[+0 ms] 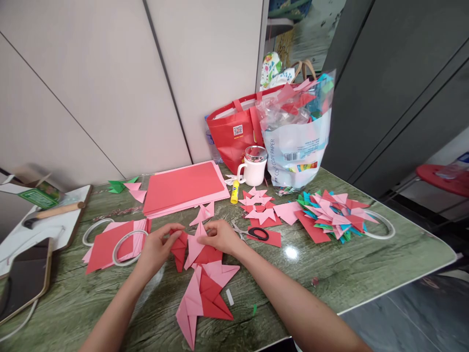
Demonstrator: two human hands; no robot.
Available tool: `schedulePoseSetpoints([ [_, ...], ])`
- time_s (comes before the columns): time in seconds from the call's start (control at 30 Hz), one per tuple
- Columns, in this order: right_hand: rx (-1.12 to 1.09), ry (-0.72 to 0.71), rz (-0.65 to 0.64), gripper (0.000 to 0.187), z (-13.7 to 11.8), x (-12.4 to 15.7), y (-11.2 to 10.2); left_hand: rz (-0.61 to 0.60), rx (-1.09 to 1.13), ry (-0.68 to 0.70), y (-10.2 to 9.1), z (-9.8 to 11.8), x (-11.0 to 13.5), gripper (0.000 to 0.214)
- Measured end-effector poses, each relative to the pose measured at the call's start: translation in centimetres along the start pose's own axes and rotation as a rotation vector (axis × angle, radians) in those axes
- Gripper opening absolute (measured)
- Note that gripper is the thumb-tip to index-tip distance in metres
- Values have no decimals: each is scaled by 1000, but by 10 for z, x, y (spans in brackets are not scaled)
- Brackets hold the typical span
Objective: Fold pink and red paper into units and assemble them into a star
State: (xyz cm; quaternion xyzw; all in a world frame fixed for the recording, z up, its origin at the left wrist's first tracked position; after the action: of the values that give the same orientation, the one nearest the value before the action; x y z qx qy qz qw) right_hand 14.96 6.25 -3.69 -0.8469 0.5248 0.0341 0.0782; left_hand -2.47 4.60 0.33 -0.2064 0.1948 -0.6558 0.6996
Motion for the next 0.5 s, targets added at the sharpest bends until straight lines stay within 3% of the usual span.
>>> schedulePoseSetpoints([
  [0.27,7,-23,-19,21,-6,0,-1,-26,93,-57,6,-4,1,20],
  [0.5,54,-75,-40,33,-11,1,-1,-31,97,-64,10,-13,-2,21],
])
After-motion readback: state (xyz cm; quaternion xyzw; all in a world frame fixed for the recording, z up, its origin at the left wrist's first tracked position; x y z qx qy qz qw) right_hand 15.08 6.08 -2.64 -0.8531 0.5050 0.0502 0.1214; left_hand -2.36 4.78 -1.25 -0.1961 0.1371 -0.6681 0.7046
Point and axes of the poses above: each hand's wrist, its own x-axis away from the middle knuckle, its own y-axis out of the palm, z = x × y, the point moved 3 cm from there along -x, towards the middle knuckle, and after that the axes turned 13 degrees about -y, right-handed, at the moved point
